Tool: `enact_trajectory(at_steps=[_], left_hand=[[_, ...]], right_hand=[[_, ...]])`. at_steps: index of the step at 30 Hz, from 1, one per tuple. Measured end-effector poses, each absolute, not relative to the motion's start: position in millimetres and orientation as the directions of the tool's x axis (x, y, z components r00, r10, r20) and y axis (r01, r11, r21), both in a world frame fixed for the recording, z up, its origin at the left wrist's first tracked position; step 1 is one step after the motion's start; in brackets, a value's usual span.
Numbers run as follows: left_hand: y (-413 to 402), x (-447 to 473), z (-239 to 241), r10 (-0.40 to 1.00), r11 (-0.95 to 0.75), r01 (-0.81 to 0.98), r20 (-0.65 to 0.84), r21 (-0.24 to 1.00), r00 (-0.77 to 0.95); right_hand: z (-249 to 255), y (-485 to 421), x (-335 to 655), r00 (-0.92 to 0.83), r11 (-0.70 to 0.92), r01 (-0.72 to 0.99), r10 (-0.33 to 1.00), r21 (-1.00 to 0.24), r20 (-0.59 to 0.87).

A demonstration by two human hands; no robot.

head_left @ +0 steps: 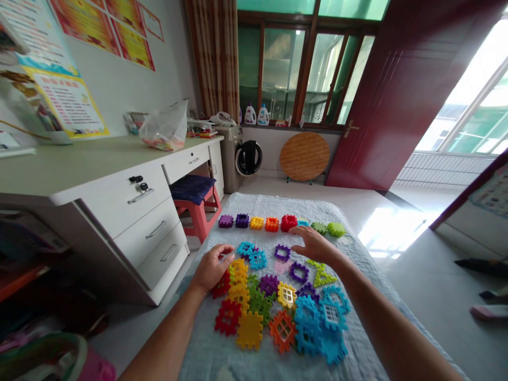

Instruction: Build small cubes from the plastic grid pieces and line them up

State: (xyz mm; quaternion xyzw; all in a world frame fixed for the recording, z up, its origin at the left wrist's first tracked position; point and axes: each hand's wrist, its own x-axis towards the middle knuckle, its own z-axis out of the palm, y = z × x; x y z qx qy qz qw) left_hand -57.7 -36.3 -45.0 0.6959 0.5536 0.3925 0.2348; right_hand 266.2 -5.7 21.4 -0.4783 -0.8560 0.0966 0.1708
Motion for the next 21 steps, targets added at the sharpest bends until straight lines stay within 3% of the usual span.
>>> enact_trajectory(at_steps=[6,17,21], left_hand=[[-36,-57,-47,0.954,-0.286,0.581,0.284,0.762,0.097],[-30,-64,-57,0.96,-0.268,0.557,0.269,0.786,0.082],[-30,-66,-60,0.966,-0.252,0.54,0.241,0.803,0.093]], right_hand=[[-10,-37,305,-0.339,0.34,0.851,0.938,-0.4,0.078],[-47,-32,318,-0.231,0.316,0.877,0.937,-0.361,0.26],[-50,-30,323,-0.166,0.306,0.849,0.929,-0.431,0.332]])
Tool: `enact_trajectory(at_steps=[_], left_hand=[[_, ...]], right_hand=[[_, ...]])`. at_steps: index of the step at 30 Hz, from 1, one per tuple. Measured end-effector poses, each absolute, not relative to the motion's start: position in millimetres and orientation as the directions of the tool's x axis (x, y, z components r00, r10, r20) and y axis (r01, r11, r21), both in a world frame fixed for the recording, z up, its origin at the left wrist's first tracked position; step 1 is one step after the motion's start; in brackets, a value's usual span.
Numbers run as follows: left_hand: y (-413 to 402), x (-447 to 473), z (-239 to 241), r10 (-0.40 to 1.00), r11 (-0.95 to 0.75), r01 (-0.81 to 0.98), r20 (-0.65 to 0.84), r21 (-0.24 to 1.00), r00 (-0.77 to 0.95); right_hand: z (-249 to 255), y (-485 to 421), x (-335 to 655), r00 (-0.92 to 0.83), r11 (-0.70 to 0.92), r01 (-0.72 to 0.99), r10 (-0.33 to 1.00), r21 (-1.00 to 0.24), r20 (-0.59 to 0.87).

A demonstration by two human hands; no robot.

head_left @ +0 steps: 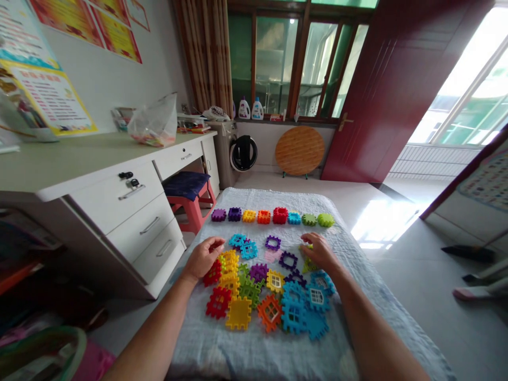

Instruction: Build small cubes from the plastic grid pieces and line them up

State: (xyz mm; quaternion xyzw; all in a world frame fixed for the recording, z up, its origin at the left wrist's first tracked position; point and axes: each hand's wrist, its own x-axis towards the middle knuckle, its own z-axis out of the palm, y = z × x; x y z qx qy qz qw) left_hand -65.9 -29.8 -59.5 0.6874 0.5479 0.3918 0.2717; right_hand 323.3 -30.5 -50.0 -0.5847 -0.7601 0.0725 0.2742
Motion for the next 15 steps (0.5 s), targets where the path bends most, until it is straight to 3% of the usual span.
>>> enact_trajectory(at_steps=[6,15], left_hand=[[-28,-67,-62,0.971,-0.232,0.516,0.223,0.824,0.08],[-29,-66,-59,0.979,-0.2,0.517,0.197,0.832,0.062]], right_hand=[[-55,-26,336,0.065,0.159,0.829,0.925,-0.537,0.375],[-55,-26,348,0.125,0.086,0.81,0.941,-0.58,0.315]])
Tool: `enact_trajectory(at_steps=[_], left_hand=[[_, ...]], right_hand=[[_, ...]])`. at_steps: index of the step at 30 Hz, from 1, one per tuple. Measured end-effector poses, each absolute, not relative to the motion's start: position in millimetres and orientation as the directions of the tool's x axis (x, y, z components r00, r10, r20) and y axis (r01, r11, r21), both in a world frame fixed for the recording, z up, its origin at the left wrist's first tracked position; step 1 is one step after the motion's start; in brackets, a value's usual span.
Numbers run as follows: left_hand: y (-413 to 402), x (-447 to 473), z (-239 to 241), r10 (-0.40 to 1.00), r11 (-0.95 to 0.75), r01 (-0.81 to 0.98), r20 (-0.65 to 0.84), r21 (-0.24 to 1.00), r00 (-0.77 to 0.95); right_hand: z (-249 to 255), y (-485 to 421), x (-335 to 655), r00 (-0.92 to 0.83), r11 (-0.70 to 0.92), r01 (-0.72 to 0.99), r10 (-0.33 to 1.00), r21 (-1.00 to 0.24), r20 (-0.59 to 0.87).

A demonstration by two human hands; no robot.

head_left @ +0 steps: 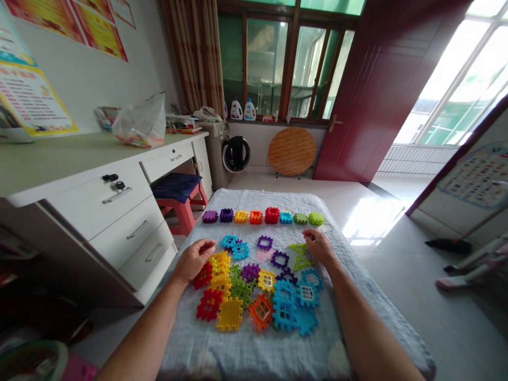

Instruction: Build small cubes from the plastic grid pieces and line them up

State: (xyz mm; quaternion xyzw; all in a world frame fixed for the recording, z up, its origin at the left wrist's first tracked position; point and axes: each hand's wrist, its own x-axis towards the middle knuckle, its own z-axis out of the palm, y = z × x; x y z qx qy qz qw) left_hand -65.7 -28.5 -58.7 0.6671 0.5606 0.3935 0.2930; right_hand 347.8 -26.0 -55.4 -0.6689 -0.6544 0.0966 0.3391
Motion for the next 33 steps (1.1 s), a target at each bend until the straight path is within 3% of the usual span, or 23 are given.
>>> enact_trajectory(at_steps=[6,15,22,27,33], left_hand=[[-28,-66,-58,0.975,-0.215,0.537,0.212,0.815,0.069],[-26,-63,-62,0.969,-0.234,0.591,0.231,0.772,0.083],[-14,-43,-30,0.958,-0.269,0.799,0.231,0.537,0.168],[1,-15,-20,0.988,-0.145,0.916,0.1,0.374,0.116],[17,-1,-28,0.997,-0.069,0.936,0.054,0.345,0.053]], right_hand=[[-52,-30,349,-0.174,0.271,0.844,0.954,-0.462,0.242],[-54,-28,344,-0.07,0.191,0.844,0.966,-0.501,0.249],[-53,-31,342,-0.194,0.278,0.852,0.955,-0.444,0.227],[-53,-33,338,-0.195,0.276,0.88,0.952,-0.385,0.237],[-45,-34,337,-0.124,0.24,0.816,0.961,-0.526,0.246]])
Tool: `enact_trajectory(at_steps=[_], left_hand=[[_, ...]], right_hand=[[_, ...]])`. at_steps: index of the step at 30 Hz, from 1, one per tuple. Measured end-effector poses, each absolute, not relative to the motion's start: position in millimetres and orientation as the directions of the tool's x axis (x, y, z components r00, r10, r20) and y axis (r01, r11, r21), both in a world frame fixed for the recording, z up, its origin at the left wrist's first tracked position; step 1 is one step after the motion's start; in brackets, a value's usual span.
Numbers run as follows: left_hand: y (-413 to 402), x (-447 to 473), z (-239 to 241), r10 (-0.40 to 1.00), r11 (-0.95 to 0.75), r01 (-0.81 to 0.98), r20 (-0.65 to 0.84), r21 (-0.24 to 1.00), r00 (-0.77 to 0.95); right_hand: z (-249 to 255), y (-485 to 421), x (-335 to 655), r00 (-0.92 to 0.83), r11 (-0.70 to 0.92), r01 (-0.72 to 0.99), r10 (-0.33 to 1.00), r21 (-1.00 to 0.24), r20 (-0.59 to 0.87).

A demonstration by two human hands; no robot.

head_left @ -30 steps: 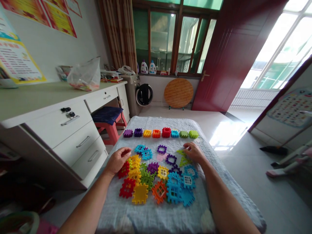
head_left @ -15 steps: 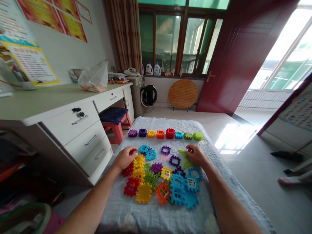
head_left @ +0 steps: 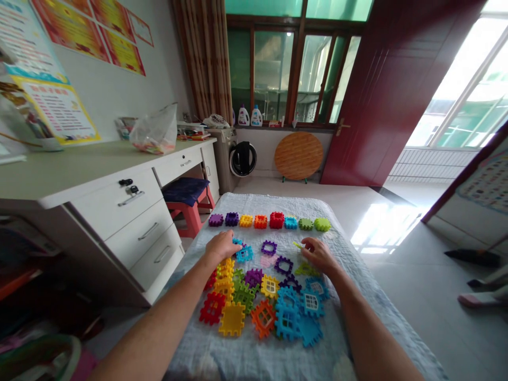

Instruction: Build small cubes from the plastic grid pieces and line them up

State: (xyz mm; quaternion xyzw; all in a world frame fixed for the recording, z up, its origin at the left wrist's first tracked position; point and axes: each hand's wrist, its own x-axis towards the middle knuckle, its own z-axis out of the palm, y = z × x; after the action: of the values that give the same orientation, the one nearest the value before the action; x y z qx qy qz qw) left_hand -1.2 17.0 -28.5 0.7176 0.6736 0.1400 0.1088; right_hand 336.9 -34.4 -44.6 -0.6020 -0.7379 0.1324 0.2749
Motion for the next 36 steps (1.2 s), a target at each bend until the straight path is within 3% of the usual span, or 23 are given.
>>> enact_trajectory(at_steps=[3,13,17,22,36], left_hand=[[22,-2,-29,0.996,-0.083,0.935,0.047,0.345,0.071],[12,4,-21,0.984,-0.166,0.922,0.114,0.35,0.134],[-9,18,-19,0.939,-0.326,0.913,0.194,0.245,0.284],[-23,31,-19,0.891,-0.451,0.888,0.11,0.092,0.441],[-32,38,-9,0.817,-0.568,0.823,0.105,-0.025,0.567]], right_hand=[[-42,-35,337,-0.094,0.227,0.784,0.964,-0.577,0.25],[-62,-28,339,-0.021,0.219,0.821,0.935,-0.528,0.355],[-65,-28,340,-0.035,0.231,0.822,0.933,-0.52,0.359],[-65,-28,340,-0.04,0.233,0.819,0.934,-0.524,0.354],[-61,-31,339,-0.021,0.201,0.824,0.945,-0.531,0.325]])
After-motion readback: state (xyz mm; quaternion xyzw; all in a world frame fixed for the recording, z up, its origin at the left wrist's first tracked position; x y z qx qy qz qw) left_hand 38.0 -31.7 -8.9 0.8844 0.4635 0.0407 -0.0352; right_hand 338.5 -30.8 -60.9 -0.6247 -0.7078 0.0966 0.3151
